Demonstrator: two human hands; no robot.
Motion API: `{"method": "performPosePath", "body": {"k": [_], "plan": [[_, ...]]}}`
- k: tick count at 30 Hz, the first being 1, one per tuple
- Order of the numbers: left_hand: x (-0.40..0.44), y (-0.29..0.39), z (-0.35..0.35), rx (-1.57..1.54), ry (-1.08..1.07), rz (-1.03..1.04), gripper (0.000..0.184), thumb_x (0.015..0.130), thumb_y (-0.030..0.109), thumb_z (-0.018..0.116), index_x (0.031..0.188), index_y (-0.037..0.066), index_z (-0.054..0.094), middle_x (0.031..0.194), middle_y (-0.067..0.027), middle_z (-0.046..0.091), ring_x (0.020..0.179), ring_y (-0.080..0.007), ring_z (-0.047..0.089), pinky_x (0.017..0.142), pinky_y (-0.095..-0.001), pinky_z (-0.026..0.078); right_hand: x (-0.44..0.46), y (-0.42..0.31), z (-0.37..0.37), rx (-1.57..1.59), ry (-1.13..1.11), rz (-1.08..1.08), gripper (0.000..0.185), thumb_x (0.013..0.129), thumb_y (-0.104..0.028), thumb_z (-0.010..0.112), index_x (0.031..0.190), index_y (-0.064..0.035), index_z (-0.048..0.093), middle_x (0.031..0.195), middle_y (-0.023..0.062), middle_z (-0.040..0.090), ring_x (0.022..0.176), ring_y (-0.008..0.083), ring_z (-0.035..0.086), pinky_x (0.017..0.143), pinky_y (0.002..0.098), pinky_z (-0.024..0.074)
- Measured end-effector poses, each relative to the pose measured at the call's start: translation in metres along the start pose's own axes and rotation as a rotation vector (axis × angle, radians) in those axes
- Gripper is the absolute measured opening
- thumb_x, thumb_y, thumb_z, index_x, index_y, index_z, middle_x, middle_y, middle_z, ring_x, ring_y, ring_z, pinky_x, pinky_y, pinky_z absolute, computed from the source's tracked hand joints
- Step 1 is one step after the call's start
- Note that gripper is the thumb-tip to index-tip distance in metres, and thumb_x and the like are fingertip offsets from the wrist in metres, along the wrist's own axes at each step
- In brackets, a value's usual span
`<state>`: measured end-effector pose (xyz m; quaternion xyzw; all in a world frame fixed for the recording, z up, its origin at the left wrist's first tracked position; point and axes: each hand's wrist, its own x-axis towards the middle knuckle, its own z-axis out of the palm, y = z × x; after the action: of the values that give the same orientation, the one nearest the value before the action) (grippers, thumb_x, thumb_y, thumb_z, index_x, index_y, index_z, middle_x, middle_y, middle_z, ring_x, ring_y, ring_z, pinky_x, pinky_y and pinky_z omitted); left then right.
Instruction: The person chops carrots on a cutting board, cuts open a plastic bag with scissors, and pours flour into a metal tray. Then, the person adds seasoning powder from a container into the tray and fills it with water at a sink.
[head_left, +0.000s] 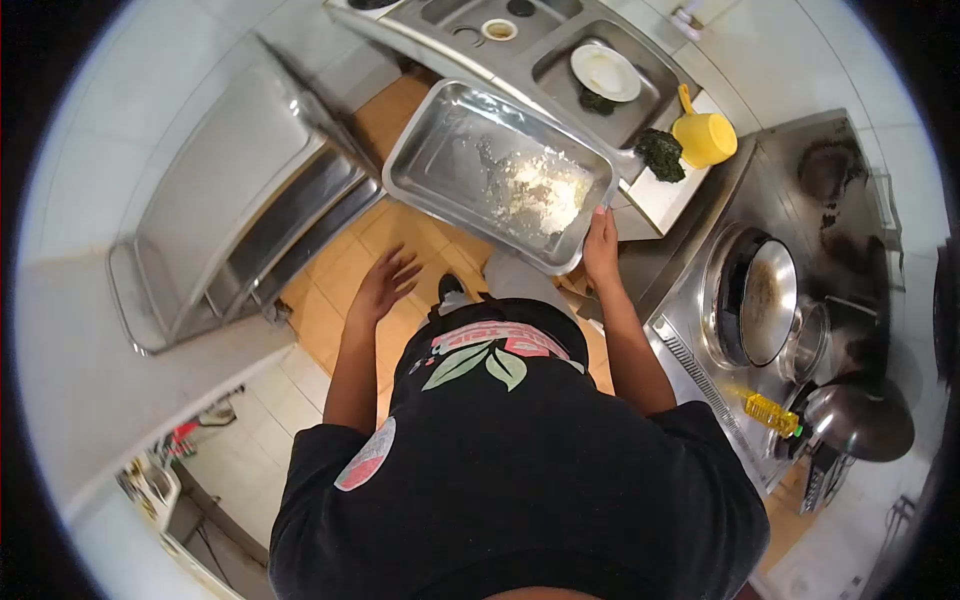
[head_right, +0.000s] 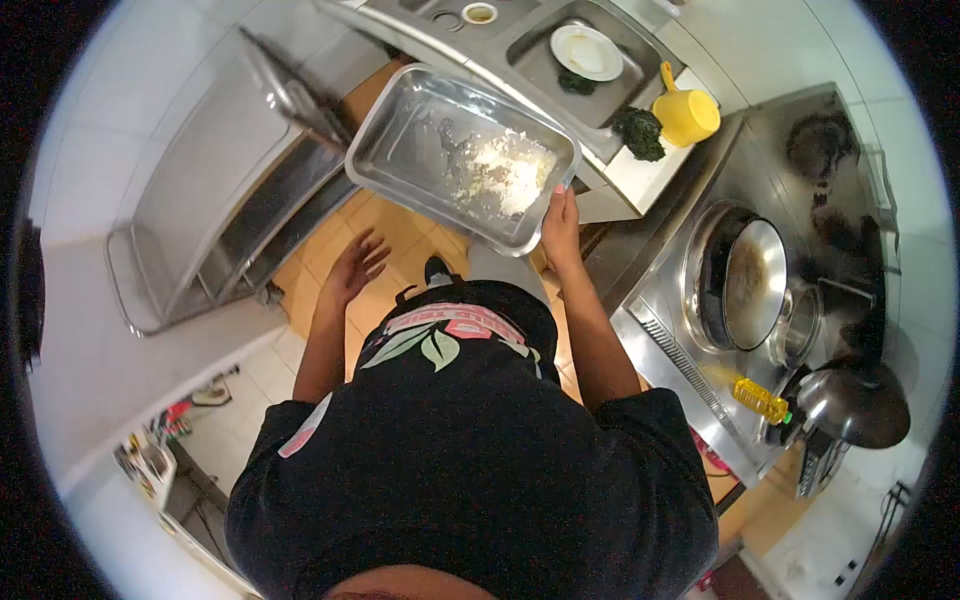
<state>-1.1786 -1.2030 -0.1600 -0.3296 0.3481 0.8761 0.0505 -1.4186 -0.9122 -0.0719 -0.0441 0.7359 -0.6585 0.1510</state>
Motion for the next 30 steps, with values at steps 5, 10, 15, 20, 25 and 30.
{"method": "performPosePath", "body": {"k": [5, 10, 15, 20, 25, 30], "plan": [[-0.127, -0.132, -0.082, -0.268, 0.367, 0.070, 0.048, 0.094, 0.027, 0.056, 0.138, 0.015, 0.041, 0.128, -0.0047, 0.051, 0.114, -0.0218, 0.055, 0.082, -0.0289, 0.048, -0.036, 0.036, 0.010, -0.140, -0.177, -0.054, 0.044, 0.102, -0.034, 0.034, 0.123, 0.0019, 0.049, 0.110, 0.0123, 0.057, 0.101, 0.0188, 0.051, 0.090, 0.0304, 0.0392], [-0.199, -0.251, -0.072, -0.571, 0.641, 0.218, 0.041, 0.091, 0.035, 0.062, 0.126, 0.016, 0.052, 0.084, 0.0050, 0.062, 0.090, -0.0154, 0.063, 0.071, -0.0237, 0.052, -0.059, 0.018, 0.024, -0.096, -0.479, -0.041, 0.041, 0.103, -0.033, 0.034, 0.118, 0.0008, 0.050, 0.105, 0.0076, 0.057, 0.096, 0.0147, 0.050, 0.088, 0.0287, 0.0398], [-0.274, -0.362, -0.004, -0.751, 0.859, 0.228, 0.037, 0.092, 0.041, 0.057, 0.122, 0.020, 0.055, 0.085, 0.0051, 0.062, 0.084, -0.0144, 0.059, 0.081, -0.0309, 0.049, -0.091, 0.057, 0.035, -0.107, -0.744, -0.060, 0.040, 0.103, -0.031, 0.034, 0.120, 0.0009, 0.050, 0.103, 0.0070, 0.058, 0.095, 0.0143, 0.050, 0.086, 0.0283, 0.0409], [-0.324, -0.461, -0.009, -0.864, 0.836, 0.164, 0.031, 0.093, 0.040, 0.052, 0.115, 0.019, 0.057, 0.114, 0.0025, 0.058, 0.099, -0.0161, 0.054, 0.087, -0.0336, 0.046, -0.144, 0.077, 0.025, -0.148, -0.839, -0.141, 0.040, 0.103, -0.034, 0.034, 0.118, -0.0008, 0.052, 0.102, 0.0057, 0.057, 0.094, 0.0135, 0.050, 0.085, 0.0281, 0.0411], [-0.313, -0.444, -0.014, -0.806, 0.921, 0.210, 0.032, 0.093, 0.035, 0.051, 0.119, 0.016, 0.053, 0.125, 0.0003, 0.055, 0.111, -0.0169, 0.051, 0.092, -0.0338, 0.044, -0.184, 0.092, -0.042, -0.259, -0.736, -0.094, 0.037, 0.103, -0.028, 0.035, 0.120, 0.0013, 0.050, 0.100, 0.0086, 0.060, 0.092, 0.0139, 0.052, 0.085, 0.0291, 0.0420], [-0.293, -0.386, 0.001, -0.621, 0.663, 0.298, 0.032, 0.094, 0.034, 0.048, 0.119, 0.015, 0.053, 0.121, -0.0018, 0.057, 0.106, -0.0184, 0.053, 0.092, -0.0377, 0.043, -0.235, 0.104, -0.119, -0.307, -0.719, -0.027, 0.039, 0.103, -0.030, 0.035, 0.117, 0.0022, 0.051, 0.099, 0.0092, 0.060, 0.092, 0.0146, 0.054, 0.083, 0.0299, 0.0424]]}}
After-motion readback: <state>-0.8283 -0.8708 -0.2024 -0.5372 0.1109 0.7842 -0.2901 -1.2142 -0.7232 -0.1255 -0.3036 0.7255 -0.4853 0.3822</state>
